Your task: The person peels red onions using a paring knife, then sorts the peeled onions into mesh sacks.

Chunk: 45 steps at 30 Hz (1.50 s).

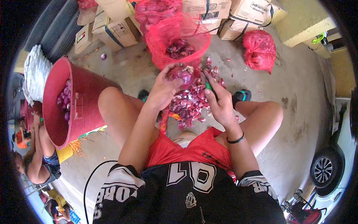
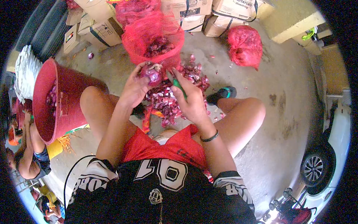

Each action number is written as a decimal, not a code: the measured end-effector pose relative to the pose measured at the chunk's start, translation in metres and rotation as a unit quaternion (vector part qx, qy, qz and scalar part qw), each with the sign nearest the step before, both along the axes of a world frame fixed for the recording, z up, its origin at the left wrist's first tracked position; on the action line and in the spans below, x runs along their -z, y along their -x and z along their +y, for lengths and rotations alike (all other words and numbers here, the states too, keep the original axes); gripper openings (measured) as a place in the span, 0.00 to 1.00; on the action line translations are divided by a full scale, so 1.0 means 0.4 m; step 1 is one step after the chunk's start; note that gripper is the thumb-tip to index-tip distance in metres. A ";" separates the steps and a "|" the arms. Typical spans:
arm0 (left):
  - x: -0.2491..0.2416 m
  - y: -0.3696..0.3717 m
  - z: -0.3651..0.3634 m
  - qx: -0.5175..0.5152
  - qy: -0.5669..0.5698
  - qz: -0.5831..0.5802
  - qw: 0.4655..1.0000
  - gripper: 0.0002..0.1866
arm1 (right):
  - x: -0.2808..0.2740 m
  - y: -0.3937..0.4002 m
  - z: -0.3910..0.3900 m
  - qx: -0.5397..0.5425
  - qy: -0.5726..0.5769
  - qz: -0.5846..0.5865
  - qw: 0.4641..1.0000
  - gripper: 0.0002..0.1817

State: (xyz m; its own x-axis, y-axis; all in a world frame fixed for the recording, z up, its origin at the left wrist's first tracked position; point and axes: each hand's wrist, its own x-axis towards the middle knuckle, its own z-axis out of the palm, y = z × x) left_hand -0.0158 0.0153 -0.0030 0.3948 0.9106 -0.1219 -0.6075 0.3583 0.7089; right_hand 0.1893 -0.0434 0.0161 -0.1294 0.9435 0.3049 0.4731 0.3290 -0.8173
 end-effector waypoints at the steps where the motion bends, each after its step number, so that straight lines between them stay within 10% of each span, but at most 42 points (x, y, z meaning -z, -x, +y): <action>1: 0.001 0.002 0.001 -0.002 -0.001 0.003 1.000 0.30 | 0.000 -0.001 0.000 -0.013 -0.018 -0.027 0.999 0.31; 7: -0.007 -0.006 0.001 -0.024 -0.023 0.071 0.997 0.28 | -0.054 0.035 -0.025 -0.022 0.135 -0.033 0.990 0.36; 18: 0.002 -0.017 0.005 0.001 -0.120 0.227 0.966 0.31 | -0.046 0.044 -0.015 -0.025 0.043 -0.059 0.997 0.31; 45: 0.006 -0.016 0.002 0.006 -0.033 0.122 0.992 0.23 | -0.017 0.036 -0.012 -0.060 0.029 -0.011 0.998 0.31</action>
